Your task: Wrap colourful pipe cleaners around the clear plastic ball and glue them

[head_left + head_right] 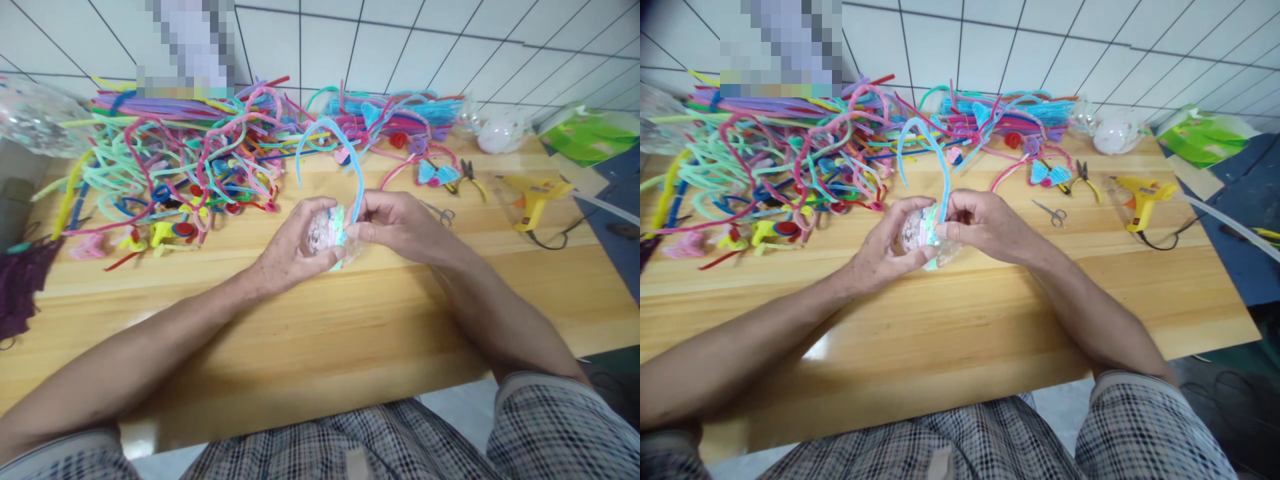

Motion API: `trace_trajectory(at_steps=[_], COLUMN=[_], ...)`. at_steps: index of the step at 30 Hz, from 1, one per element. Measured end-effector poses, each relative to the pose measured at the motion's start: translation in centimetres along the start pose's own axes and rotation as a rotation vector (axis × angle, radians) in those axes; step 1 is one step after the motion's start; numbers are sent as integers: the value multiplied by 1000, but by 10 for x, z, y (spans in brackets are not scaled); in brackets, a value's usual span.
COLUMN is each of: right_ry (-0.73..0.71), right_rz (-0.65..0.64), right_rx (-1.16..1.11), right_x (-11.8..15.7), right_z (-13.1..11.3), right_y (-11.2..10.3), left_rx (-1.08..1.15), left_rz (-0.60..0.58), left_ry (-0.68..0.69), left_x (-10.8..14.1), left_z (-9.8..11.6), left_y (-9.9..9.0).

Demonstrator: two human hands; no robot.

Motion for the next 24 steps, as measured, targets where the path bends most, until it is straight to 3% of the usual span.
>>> trace_trajectory(at_steps=[14, 24], right_ry=[-120, -141], right_rz=[-67, -55], right_rx=[109, 151], right_x=[1, 0], right_z=[-5, -10], right_y=[-6, -5], left_rx=[-39, 39], left_rz=[-49, -22], left_ry=[53, -15], left_x=[-3, -3], left_z=[6, 7], left_y=[-1, 3])
Point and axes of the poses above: each hand's wrist, its own x-axis away from the middle knuckle, its own y-axis out of the palm, z = x × y, the point moved 3 cm from there along -x, towards the middle knuckle, and after that the axes turned 12 degrees about z, right-handed, at the moved point
